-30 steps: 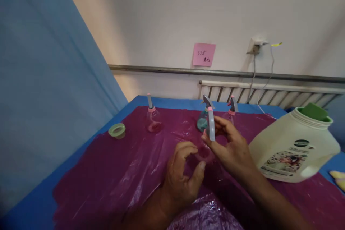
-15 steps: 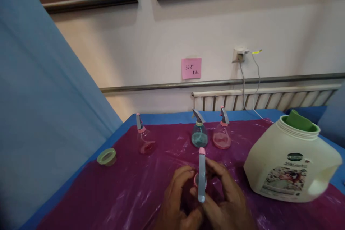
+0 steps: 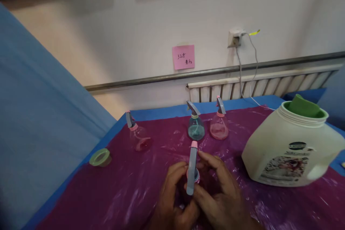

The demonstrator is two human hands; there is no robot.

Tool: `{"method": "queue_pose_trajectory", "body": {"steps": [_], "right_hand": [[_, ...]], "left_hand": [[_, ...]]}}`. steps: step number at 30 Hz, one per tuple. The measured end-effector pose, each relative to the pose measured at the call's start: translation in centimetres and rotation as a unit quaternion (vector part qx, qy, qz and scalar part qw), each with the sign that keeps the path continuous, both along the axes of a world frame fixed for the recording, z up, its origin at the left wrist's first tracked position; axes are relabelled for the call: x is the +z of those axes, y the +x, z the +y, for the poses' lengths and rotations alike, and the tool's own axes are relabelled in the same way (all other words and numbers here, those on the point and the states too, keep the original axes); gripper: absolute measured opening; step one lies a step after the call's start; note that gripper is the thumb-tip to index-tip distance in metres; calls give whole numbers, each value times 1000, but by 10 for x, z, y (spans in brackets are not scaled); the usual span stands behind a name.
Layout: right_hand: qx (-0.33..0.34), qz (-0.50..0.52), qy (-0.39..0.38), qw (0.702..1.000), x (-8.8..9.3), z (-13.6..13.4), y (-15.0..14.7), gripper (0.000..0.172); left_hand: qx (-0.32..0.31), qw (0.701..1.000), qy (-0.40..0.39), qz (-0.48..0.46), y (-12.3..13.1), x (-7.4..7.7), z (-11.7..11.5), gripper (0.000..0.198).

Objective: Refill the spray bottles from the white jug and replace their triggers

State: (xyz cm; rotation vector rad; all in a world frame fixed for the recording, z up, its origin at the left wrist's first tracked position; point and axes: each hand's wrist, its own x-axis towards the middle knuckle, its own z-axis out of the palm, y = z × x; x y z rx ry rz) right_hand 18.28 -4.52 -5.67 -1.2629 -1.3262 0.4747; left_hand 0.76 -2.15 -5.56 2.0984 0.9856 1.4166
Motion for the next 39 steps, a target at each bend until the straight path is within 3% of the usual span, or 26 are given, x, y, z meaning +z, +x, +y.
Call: {"method": "queue_pose_trajectory", "body": {"steps": [7,15,24,27,31,33,37,39], "right_hand": [[-39,-10,20,999,23,2,-7,63],[-12,-80,65,995,39,3,-4,62],[58,-81,84,991,35,4,0,87],[13,-58,58,996,34,6,1,86],[-22,-43,53,997,37,4,-3,71],[-10,-42,61,997,38,2,-4,71],[66,-49,68,994,35,-1,-1,86],[58,-37,54,996,32,-1,-2,88]], "left_hand": [[-38,999,4,-13,2,19,8,58],[-43,998,-31,-15,-1,18,9,53],[-44,998,-39,15,-3,12,8,58],[-36,998,-35,24,-2,13,8,56],[-48,998,-37,22,-2,15,8,57],[-65,996,-62,21,-3,17,8,55],[-71,992,-102,15,-3,22,7,50],[-73,990,-118,19,-3,25,7,49]]}}
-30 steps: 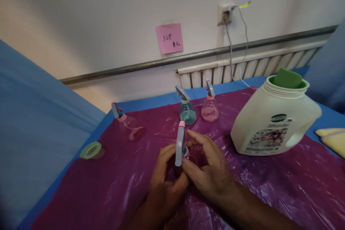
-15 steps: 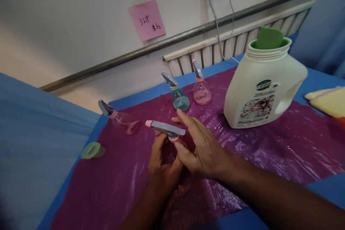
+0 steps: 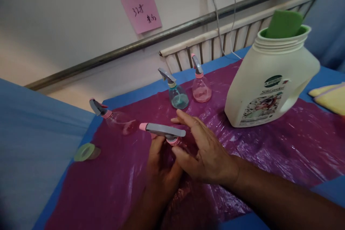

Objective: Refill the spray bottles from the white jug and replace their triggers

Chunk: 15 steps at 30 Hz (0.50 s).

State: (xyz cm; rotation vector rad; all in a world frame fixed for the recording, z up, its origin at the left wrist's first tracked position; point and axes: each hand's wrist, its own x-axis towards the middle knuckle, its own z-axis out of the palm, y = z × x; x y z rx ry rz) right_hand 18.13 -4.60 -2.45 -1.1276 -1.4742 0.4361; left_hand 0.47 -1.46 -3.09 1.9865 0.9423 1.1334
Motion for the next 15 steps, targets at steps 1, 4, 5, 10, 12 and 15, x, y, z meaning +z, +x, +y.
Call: {"method": "queue_pose_trajectory", "body": {"steps": [1,4,5,10,12,15], "right_hand": [[-15,6,-14,1000,-1,0,-1,87],[-65,9,-52,996,-3,-1,-4,79],[-72,5,-50,996,-3,-1,-5,78],[-7,-42,13,999,-3,-8,-1,84],[-1,-53,-4,999,-7,-12,3,85],[-58,-53,-23,997,-15,-16,6,82]], "left_hand": [[0,1000,-1,1,0,1,0,47],[0,1000,19,-3,0,3,-2,44],[0,1000,25,-5,0,3,-3,45],[47,998,25,34,-8,-6,-10,67],[73,995,52,50,-14,-13,-12,72],[101,988,89,74,-20,-23,-12,75]]}}
